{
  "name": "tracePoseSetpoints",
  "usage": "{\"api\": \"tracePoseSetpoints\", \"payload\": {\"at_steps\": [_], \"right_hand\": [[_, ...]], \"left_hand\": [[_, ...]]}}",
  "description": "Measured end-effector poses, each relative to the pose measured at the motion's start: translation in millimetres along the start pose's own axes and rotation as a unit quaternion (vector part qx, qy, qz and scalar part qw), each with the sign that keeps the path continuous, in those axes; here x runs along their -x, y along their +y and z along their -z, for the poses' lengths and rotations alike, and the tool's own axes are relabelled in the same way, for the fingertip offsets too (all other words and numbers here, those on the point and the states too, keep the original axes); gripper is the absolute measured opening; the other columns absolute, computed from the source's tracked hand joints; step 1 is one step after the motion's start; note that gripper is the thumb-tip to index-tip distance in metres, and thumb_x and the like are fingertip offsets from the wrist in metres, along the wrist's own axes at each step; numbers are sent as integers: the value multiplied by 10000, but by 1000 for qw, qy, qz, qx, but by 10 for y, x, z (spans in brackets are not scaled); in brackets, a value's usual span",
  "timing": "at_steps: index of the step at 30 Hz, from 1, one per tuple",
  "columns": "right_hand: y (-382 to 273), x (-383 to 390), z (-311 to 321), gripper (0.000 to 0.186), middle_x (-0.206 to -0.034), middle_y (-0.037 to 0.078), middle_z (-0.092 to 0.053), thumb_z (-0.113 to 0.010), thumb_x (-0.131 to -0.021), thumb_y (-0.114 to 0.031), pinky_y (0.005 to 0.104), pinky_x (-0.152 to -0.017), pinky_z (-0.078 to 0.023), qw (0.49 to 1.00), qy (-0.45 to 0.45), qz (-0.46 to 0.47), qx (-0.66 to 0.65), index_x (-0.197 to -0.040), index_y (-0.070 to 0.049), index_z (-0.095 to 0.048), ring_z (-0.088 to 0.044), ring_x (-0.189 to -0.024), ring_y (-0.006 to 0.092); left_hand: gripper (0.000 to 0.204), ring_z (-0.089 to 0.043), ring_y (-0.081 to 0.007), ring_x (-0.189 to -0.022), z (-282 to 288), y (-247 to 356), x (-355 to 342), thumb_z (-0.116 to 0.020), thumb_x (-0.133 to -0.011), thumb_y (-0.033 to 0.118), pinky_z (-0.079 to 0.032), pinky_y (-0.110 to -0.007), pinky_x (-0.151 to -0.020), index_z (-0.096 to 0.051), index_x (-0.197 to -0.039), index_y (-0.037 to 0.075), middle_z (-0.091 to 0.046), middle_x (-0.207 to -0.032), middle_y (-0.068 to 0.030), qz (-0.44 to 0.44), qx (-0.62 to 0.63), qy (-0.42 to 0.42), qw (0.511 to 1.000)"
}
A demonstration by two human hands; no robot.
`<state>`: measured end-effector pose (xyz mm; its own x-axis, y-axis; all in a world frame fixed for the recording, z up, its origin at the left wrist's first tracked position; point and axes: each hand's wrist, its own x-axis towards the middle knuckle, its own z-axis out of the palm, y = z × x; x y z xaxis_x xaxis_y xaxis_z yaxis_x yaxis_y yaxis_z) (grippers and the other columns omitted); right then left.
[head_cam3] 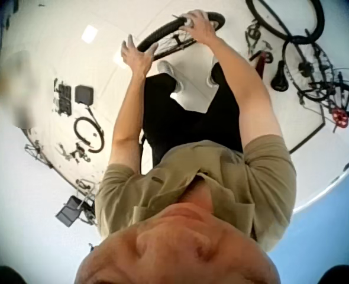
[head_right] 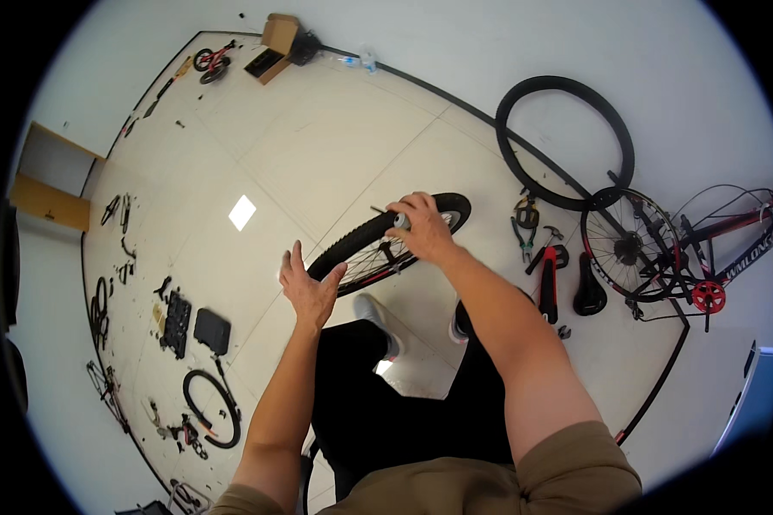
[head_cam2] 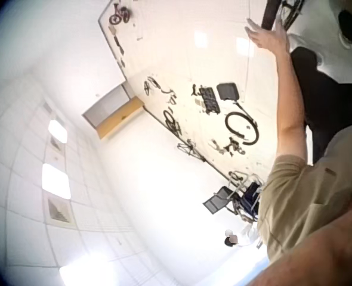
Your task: The person installs a bicycle tire onto a wheel rim. They first place the tire bead onto the rim by hand, then use a tire lever to work the remaining bead over the rim edge until the tire is fully seated.
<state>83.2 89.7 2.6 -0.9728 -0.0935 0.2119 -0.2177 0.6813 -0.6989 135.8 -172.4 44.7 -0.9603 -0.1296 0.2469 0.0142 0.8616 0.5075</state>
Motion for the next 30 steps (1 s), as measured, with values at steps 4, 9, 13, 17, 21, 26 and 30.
{"api": "tracePoseSetpoints", "payload": {"at_steps": [4,9,13,17,21,26,30], "right_hand": [[52,71,11,535,-1301,83,-567,-859,-796,-236,462,-1110,-435,998,57,4,0,-1285,-153,-657,-432,-1351,344],[294,-74,46,595,-1310,77,-552,-865,-788,-206,473,-1103,-427,994,104,-12,-4,-1335,-151,-639,-426,-1348,345],[351,-431,-9,598,-1317,81,-552,-866,-776,-146,464,-1095,-418,991,132,-3,-35,-1335,-127,-655,-423,-1338,334],[314,-656,-31,553,-1286,75,-560,-864,-779,-145,439,-1065,-440,991,131,5,-39,-1296,-115,-668,-462,-1295,315],[249,-755,-1,492,-1223,63,-589,-872,-763,-145,429,-996,-485,991,124,-16,-46,-1223,-125,-699,-507,-1214,297],[149,-872,300,477,-1167,73,-609,-874,-746,-130,416,-938,-501,988,147,29,-32,-1195,-118,-713,-526,-1156,302],[-37,-980,508,473,-1155,74,-621,-873,-739,-119,412,-926,-495,985,156,52,-51,-1186,-113,-720,-529,-1143,302]], "left_hand": [[790,-633,-344,-1110,-385,-47,-250,-798,-794,614,-419,-468,-1038,-639,-1319,44,-679,-1181,-186,-57,-15,-51,997],[681,-645,-295,-926,-567,182,-505,-815,-778,592,-454,-421,-897,-703,-1205,73,-695,-985,-94,-79,12,-38,996],[747,-620,-273,-1015,-742,172,-852,-846,-742,568,-430,-408,-930,-670,-1306,111,-676,-1127,-66,-155,47,66,985],[634,-628,-248,-922,-787,99,-994,-885,-737,446,-441,-404,-891,-696,-1240,110,-692,-1029,-47,-138,32,51,989],[552,-625,-230,-820,-772,99,-1085,-919,-706,368,-462,-369,-802,-729,-1154,108,-692,-909,-44,-122,61,50,989],[533,-628,-242,-804,-586,296,-1253,-934,-696,260,-509,-351,-743,-736,-1153,70,-682,-884,-77,-159,71,58,983],[574,-642,-185,-832,-436,338,-1283,-935,-703,127,-523,-301,-764,-722,-1231,51,-682,-905,-83,-143,124,38,981]]}}
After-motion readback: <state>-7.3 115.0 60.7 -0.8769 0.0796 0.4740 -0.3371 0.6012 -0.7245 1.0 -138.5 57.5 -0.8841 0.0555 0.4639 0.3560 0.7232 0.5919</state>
